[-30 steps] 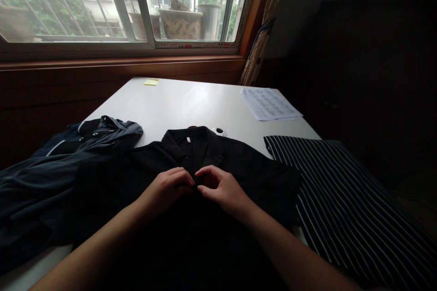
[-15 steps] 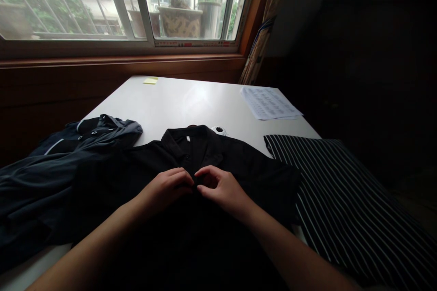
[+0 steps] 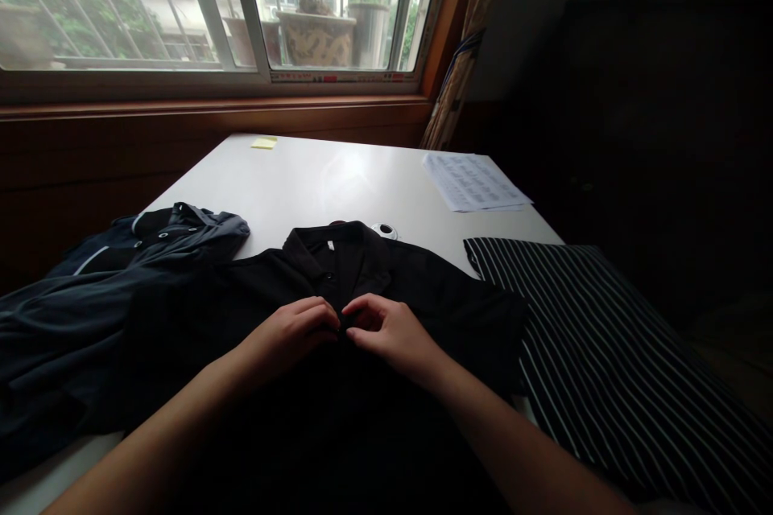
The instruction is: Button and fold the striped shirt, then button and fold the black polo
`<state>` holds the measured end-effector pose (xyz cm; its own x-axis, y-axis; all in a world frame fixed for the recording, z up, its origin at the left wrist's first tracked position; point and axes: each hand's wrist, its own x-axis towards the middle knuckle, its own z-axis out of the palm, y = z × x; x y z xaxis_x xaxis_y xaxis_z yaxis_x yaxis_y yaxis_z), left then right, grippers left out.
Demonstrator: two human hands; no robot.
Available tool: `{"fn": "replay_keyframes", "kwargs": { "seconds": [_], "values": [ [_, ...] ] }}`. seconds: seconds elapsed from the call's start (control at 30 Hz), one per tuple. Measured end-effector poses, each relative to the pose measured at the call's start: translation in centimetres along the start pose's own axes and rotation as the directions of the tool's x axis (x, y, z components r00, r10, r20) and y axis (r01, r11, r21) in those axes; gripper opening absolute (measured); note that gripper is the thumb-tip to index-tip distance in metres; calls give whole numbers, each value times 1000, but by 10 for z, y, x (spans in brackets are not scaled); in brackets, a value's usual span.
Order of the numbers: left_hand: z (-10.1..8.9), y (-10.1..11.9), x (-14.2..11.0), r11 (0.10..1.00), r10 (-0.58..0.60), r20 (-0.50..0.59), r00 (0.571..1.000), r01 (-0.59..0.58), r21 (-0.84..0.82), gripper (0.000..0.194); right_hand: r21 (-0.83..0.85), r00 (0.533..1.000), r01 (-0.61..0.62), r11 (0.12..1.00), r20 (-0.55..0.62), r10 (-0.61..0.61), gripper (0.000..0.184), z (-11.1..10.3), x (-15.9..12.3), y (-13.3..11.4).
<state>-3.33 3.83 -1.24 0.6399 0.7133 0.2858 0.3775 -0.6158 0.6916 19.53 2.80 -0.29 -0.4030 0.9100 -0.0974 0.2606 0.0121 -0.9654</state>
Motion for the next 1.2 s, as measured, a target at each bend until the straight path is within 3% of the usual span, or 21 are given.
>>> {"fn": "replay_keyframes", "kwargs": {
  "seconds": [0.6, 1.2],
  "values": [
    [1, 7, 3, 1000, 16, -65, 998, -14, 28, 6, 30, 998, -45, 999, -32, 46, 26, -3, 1, -4],
    [1, 8, 5, 1000, -3, -85, 996, 3, -2, 5, -7, 1000, -3, 1000, -12, 3, 26, -6, 2, -3]
  ]
}}
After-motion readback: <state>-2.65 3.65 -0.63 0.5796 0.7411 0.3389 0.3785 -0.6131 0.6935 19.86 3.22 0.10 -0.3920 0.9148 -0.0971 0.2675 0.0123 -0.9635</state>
